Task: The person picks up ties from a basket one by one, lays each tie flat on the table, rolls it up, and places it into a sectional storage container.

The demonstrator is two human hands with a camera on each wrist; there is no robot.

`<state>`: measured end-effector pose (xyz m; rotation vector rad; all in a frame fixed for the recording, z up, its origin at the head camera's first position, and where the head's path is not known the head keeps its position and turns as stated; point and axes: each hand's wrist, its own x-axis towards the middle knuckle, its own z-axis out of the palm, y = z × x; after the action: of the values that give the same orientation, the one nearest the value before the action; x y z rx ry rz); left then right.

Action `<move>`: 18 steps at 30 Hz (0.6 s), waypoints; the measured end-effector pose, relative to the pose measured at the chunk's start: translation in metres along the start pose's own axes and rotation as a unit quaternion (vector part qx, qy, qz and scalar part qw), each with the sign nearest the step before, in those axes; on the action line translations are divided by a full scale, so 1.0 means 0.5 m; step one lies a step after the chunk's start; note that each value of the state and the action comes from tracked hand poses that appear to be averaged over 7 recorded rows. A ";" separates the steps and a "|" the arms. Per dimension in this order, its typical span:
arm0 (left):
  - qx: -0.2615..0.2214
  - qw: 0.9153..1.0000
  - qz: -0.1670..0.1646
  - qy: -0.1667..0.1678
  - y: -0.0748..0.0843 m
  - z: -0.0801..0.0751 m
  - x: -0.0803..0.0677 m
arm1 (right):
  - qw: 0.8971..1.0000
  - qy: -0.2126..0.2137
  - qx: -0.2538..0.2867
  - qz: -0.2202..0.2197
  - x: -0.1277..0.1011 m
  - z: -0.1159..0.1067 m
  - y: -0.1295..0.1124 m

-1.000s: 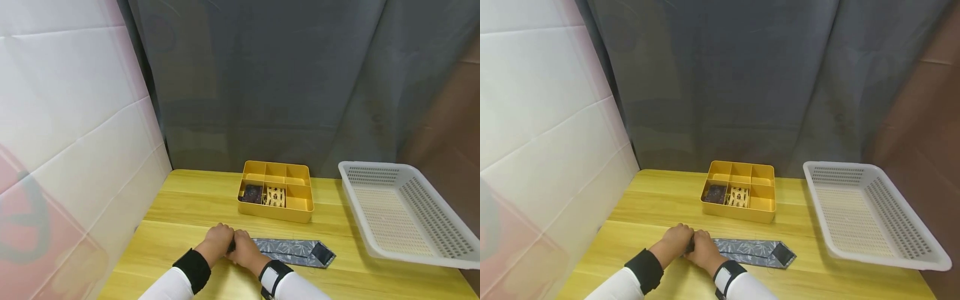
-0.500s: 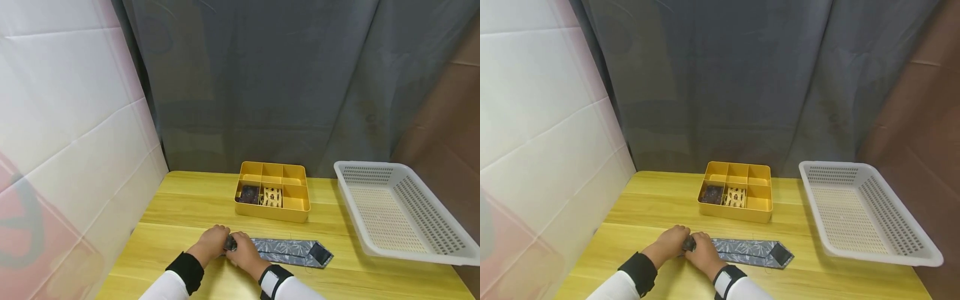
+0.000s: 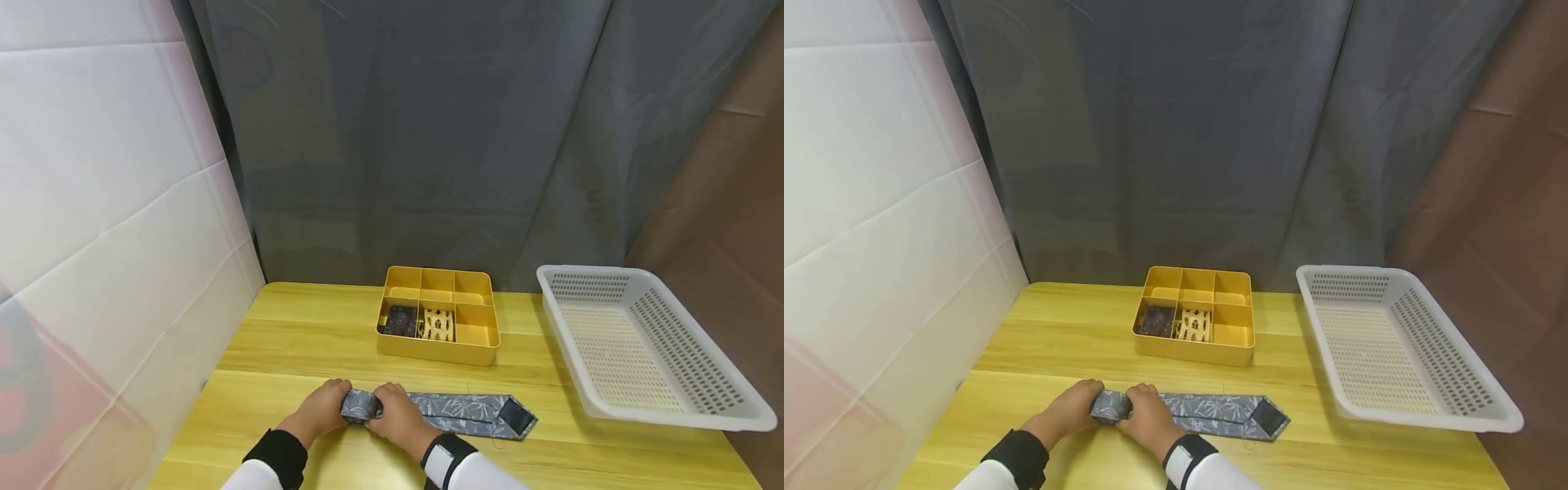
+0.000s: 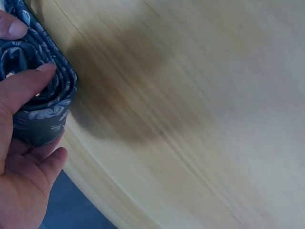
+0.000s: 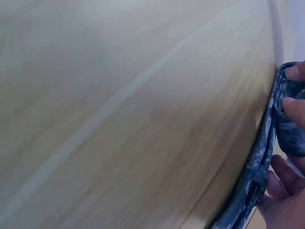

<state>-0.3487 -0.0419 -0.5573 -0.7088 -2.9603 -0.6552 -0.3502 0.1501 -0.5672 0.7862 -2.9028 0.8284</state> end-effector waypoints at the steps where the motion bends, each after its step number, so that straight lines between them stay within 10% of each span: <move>1: -0.005 1.000 -0.003 -0.001 -0.002 0.000 -0.001 | 1.000 -0.001 -0.003 -0.001 0.000 -0.001 0.000; 18: -0.083 0.996 -0.011 0.031 -0.038 0.019 -0.022 | 0.998 -0.012 -0.066 0.003 0.003 -0.004 0.000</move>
<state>-0.3465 -0.0580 -0.5746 -0.6541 -2.8848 -0.9159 -0.3516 0.1506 -0.5652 0.7819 -2.9453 0.6235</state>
